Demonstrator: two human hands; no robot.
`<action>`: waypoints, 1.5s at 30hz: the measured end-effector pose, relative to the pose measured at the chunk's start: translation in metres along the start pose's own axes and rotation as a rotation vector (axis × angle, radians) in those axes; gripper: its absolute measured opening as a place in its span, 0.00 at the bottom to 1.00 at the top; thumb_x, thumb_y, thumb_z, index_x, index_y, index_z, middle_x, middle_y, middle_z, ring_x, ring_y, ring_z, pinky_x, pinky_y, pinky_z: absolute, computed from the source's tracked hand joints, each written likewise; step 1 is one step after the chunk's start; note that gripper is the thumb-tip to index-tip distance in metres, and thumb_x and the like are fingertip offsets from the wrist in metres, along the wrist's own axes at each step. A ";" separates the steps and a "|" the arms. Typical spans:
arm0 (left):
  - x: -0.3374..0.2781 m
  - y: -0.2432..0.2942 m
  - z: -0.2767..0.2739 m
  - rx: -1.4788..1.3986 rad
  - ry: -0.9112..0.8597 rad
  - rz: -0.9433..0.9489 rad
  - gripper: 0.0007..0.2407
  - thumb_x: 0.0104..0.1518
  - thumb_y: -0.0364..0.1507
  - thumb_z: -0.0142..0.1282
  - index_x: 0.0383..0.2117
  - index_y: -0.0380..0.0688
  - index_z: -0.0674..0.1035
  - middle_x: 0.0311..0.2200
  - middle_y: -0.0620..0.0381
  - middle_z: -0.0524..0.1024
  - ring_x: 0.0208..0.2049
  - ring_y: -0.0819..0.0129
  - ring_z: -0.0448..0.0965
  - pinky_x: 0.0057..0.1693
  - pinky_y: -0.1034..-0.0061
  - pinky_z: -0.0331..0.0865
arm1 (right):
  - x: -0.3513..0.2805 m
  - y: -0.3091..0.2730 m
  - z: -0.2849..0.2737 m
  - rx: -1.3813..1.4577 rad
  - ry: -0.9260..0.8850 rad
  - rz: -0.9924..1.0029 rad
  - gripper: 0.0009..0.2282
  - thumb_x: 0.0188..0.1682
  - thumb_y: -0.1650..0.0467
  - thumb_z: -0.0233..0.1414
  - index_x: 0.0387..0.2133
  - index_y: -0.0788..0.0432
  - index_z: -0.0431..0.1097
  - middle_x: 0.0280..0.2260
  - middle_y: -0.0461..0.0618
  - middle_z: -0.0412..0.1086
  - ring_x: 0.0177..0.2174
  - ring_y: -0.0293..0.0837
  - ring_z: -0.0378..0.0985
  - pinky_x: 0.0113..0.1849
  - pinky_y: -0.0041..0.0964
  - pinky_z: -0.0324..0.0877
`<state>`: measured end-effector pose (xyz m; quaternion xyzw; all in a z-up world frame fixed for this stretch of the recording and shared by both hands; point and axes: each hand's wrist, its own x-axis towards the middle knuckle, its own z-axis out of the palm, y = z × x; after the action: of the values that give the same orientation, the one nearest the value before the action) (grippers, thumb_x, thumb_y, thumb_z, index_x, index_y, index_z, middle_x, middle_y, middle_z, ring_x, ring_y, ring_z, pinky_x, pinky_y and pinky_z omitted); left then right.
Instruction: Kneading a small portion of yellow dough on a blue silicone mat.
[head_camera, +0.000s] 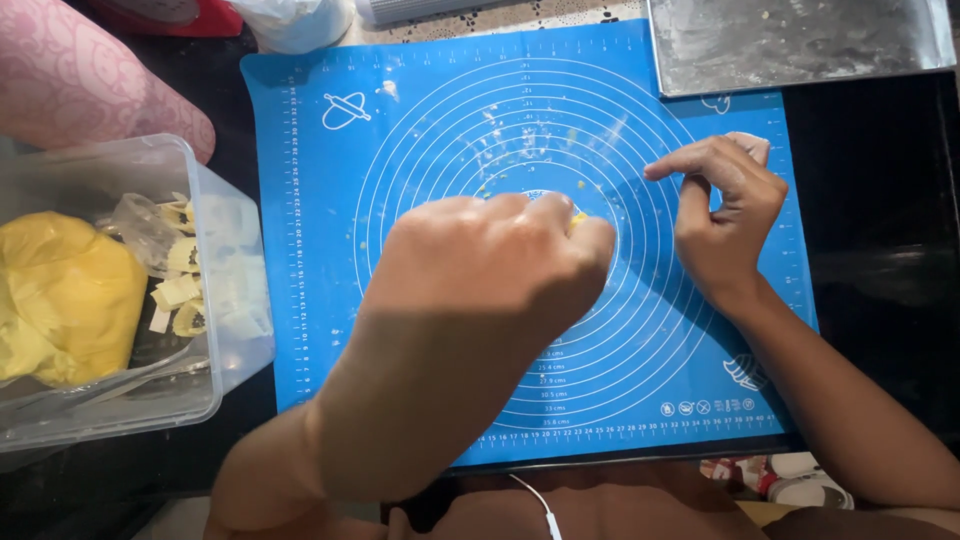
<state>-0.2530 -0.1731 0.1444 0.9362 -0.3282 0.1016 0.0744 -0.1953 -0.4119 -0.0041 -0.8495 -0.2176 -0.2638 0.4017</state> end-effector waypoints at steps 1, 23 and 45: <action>0.000 0.001 0.002 0.031 0.028 -0.029 0.17 0.51 0.13 0.59 0.17 0.52 0.65 0.15 0.65 0.58 0.14 0.68 0.56 0.22 0.69 0.53 | 0.000 -0.001 0.000 0.003 -0.002 0.003 0.16 0.48 0.89 0.42 0.29 0.64 0.77 0.30 0.53 0.76 0.30 0.45 0.74 0.47 0.44 0.60; 0.010 -0.014 -0.002 0.092 0.090 -0.007 0.08 0.56 0.24 0.67 0.30 0.47 0.77 0.29 0.59 0.76 0.27 0.66 0.74 0.26 0.73 0.66 | 0.000 -0.002 -0.001 0.011 -0.013 -0.007 0.16 0.48 0.88 0.42 0.29 0.62 0.76 0.29 0.52 0.75 0.28 0.45 0.72 0.45 0.45 0.58; 0.027 -0.009 0.018 -0.239 -0.017 0.138 0.05 0.59 0.20 0.59 0.32 0.41 0.74 0.26 0.55 0.74 0.25 0.62 0.72 0.26 0.66 0.66 | 0.000 -0.004 0.001 0.004 -0.023 0.003 0.17 0.47 0.88 0.41 0.28 0.60 0.76 0.28 0.48 0.75 0.28 0.42 0.74 0.47 0.43 0.58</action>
<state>-0.2239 -0.1856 0.1331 0.8968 -0.4020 0.0587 0.1754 -0.1973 -0.4087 -0.0027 -0.8520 -0.2215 -0.2528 0.4014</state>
